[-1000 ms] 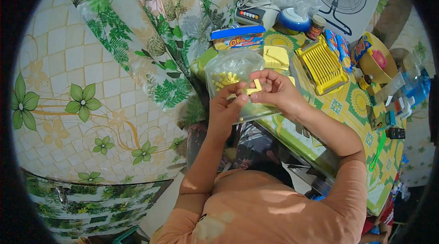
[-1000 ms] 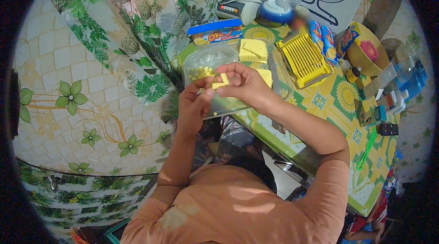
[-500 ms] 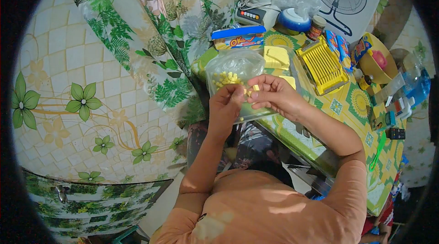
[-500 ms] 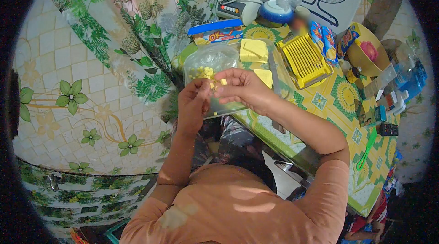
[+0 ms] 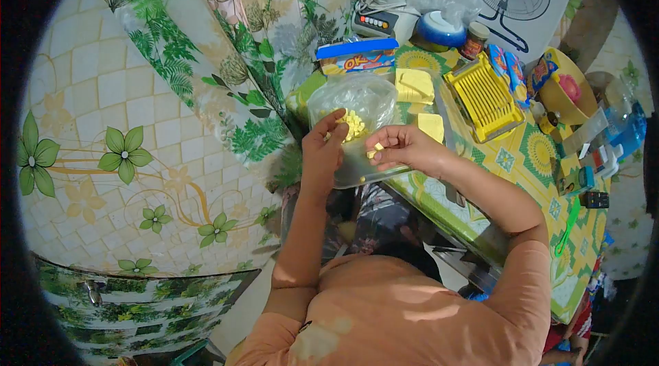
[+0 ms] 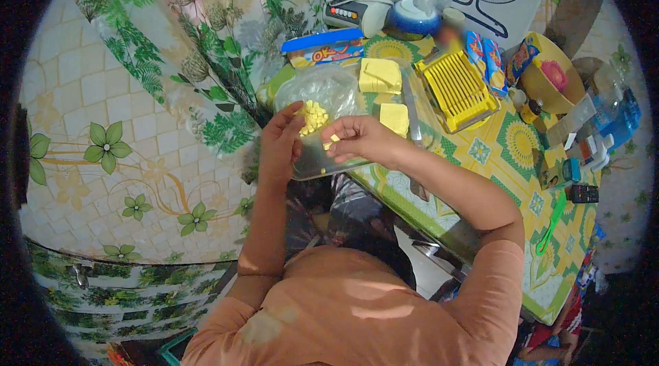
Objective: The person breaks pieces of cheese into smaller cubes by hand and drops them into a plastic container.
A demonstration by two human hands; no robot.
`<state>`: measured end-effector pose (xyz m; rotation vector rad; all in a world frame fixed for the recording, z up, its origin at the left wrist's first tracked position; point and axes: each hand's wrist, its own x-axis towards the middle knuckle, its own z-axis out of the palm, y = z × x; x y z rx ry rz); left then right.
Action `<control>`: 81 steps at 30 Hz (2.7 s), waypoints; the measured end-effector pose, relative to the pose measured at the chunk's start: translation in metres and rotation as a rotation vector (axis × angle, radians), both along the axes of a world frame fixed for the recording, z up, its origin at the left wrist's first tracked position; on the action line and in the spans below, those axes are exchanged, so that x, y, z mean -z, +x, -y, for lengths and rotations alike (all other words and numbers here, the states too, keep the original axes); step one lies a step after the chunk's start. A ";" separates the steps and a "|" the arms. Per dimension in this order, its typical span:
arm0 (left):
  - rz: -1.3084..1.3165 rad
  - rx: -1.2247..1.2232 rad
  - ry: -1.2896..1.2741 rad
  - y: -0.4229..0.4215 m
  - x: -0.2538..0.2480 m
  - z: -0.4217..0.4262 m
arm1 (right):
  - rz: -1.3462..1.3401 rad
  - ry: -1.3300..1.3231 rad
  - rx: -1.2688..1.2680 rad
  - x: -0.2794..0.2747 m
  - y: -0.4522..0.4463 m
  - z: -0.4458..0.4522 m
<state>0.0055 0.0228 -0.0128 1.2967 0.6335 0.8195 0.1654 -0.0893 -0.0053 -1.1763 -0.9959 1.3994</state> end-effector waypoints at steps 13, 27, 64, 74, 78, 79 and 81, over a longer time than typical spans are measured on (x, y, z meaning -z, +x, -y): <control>-0.116 0.254 0.201 -0.014 0.004 0.011 | -0.078 0.045 0.103 -0.006 -0.007 0.002; -0.039 -0.065 0.167 0.006 -0.001 -0.013 | -0.236 -0.009 0.137 -0.006 -0.005 0.002; -0.307 0.157 0.549 -0.025 -0.018 0.004 | -0.213 0.016 0.250 -0.004 -0.007 0.001; -0.125 0.233 0.671 -0.016 -0.002 0.007 | -0.133 0.011 0.148 -0.006 -0.010 0.004; -0.220 0.025 0.654 -0.011 -0.003 0.001 | 0.092 -0.034 0.031 -0.015 -0.007 0.008; -0.227 -0.025 0.701 -0.008 0.001 -0.005 | 0.184 -0.041 -0.017 -0.018 -0.005 0.010; -0.263 -0.080 0.781 -0.006 0.008 -0.016 | 0.461 0.015 -0.163 -0.021 0.001 0.014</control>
